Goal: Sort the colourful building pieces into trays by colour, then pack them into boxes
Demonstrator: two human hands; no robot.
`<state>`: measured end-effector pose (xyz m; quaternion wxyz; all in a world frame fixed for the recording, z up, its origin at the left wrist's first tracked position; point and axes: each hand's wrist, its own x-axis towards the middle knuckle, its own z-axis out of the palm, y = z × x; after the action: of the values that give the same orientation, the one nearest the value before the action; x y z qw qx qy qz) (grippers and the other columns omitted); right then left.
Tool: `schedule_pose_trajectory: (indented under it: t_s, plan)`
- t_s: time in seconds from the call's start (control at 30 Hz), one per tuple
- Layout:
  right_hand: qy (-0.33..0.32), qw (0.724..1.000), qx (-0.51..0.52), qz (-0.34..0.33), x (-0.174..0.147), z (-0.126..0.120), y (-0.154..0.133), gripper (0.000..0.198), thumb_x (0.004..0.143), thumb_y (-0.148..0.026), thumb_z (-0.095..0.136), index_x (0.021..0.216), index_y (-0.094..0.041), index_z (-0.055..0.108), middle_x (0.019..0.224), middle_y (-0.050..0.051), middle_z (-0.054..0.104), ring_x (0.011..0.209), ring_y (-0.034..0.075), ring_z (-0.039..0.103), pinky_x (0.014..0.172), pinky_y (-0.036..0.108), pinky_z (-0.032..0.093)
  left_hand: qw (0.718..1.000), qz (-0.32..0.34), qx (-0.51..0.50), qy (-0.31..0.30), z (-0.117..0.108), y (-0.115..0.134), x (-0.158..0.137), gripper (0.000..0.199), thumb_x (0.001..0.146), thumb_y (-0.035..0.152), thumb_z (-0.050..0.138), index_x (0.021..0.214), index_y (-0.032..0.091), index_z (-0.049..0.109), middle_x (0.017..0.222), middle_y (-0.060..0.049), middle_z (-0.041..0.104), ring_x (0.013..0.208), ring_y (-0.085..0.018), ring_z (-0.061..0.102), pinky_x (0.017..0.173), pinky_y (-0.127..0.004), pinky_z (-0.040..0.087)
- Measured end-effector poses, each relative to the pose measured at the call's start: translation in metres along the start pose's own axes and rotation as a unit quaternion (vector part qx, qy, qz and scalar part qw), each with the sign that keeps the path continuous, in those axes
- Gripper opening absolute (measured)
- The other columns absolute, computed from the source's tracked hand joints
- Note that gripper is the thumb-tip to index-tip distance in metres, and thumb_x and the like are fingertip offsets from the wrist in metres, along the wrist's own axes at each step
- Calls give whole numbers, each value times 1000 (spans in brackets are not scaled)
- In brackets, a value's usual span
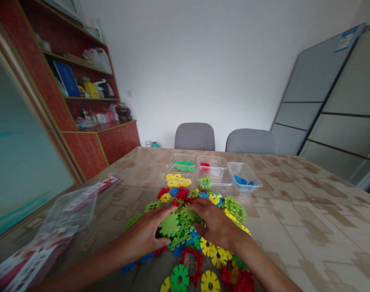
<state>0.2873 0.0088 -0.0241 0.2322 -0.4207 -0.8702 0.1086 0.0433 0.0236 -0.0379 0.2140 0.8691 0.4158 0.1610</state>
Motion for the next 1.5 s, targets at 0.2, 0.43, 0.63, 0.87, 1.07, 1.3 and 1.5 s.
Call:
schedule_pose_trajectory:
  t_s: [0.2,0.43,0.63,0.87,1.07,1.3,1.5]
  plan:
    - [8,1000,20,-1,-1,7,6,49,75,-4,55,121,-19,54,118,11,59,111,24,53,96,42,44,1000,-1,-5,23,-3,4,1,72,69,16,64,138,15,44,136,-13,52,124,-27,49,107,-38,36]
    - [3,999,38,4,5,2,6,24,82,-11,57,103,-20,62,102,7,65,98,23,60,86,38,49,995,-57,-43,76,-15,7,7,64,73,23,63,135,16,48,129,-11,59,116,-28,56,98,-35,43]
    - [0,999,33,6,2,7,3,41,85,-28,61,124,-17,53,124,14,58,113,27,52,97,43,43,993,-80,-19,88,-19,7,8,64,74,27,63,135,17,48,124,-10,62,112,-28,58,93,-33,45]
    - [-1,998,1,55,5,17,-2,54,83,-36,63,129,-11,51,125,17,56,115,29,51,99,43,42,993,-77,-5,94,-18,3,9,61,74,28,63,133,20,50,124,-8,62,111,-27,59,95,-34,43]
    - [43,994,-35,97,10,23,-11,53,79,-30,65,128,-14,54,121,15,60,110,30,54,97,45,44,993,-66,-4,102,-18,1,7,59,75,29,63,132,20,51,124,-9,63,112,-29,59,95,-37,43]
    - [50,997,-20,63,6,22,-13,63,76,-22,64,136,-15,45,129,14,55,118,28,50,101,45,41,990,-75,-11,120,-22,4,7,61,76,29,62,135,18,48,126,-9,61,112,-28,58,95,-37,44]
    - [1,997,-2,77,2,18,-13,73,72,-27,70,138,-14,41,133,17,53,121,30,49,101,47,41,990,-85,-2,113,-21,9,8,63,76,31,63,135,18,47,128,-10,60,113,-29,58,95,-38,44]
